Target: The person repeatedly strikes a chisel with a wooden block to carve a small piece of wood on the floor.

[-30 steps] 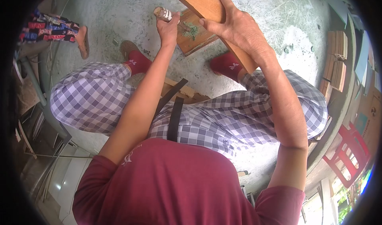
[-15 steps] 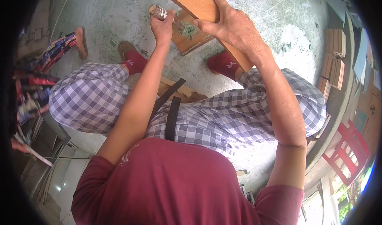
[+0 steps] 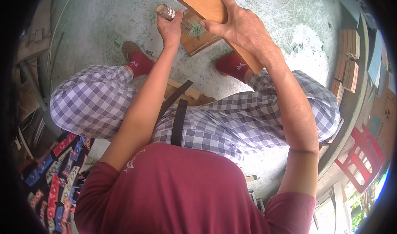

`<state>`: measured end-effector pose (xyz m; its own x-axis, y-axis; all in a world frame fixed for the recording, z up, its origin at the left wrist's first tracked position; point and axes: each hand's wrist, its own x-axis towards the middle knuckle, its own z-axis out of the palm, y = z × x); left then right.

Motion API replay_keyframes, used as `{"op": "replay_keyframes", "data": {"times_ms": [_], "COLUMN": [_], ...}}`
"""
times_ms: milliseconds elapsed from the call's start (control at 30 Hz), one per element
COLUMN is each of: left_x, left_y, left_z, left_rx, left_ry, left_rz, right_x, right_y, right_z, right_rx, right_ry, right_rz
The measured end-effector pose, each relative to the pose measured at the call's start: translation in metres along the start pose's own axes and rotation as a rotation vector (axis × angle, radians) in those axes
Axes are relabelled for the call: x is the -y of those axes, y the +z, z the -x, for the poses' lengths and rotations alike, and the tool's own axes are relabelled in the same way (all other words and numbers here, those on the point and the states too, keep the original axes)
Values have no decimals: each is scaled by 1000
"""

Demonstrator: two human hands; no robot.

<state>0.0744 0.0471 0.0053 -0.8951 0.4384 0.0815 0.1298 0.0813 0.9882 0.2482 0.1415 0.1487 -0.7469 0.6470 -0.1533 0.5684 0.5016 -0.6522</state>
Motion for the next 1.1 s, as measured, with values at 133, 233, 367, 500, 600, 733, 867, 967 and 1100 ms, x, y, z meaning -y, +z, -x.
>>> {"op": "replay_keyframes", "data": {"times_ms": [133, 233, 367, 500, 600, 733, 867, 967, 1100], "left_x": [2, -2, -4, 5, -4, -14, -17, 2, -21], "left_y": [3, 6, 4, 10, 9, 6, 9, 10, 6], "left_z": [3, 7, 8, 5, 16, 12, 13, 8, 12], "left_rx": [45, 22, 34, 16, -7, 17, 12, 34, 7], "left_ry": [27, 38, 36, 479, 107, 170, 199, 81, 206], "left_rz": [34, 8, -82, -238, 94, -64, -1, 168, -101], "right_x": [6, 28, 33, 21, 36, 49, 23, 35, 61], "right_y": [-1, -15, -8, 15, -4, -16, 12, 7, -25], "right_z": [2, 8, 6, -2, 1, -2, -9, -5, -3], "right_rx": [-39, -80, 59, 56, 103, 72, 97, 108, 155], "right_ry": [-55, -39, -195, -188, -105, -126, -138, -119, -120], "right_rz": [-14, -9, -185, 230, 100, -179, 78, 153, -194]}}
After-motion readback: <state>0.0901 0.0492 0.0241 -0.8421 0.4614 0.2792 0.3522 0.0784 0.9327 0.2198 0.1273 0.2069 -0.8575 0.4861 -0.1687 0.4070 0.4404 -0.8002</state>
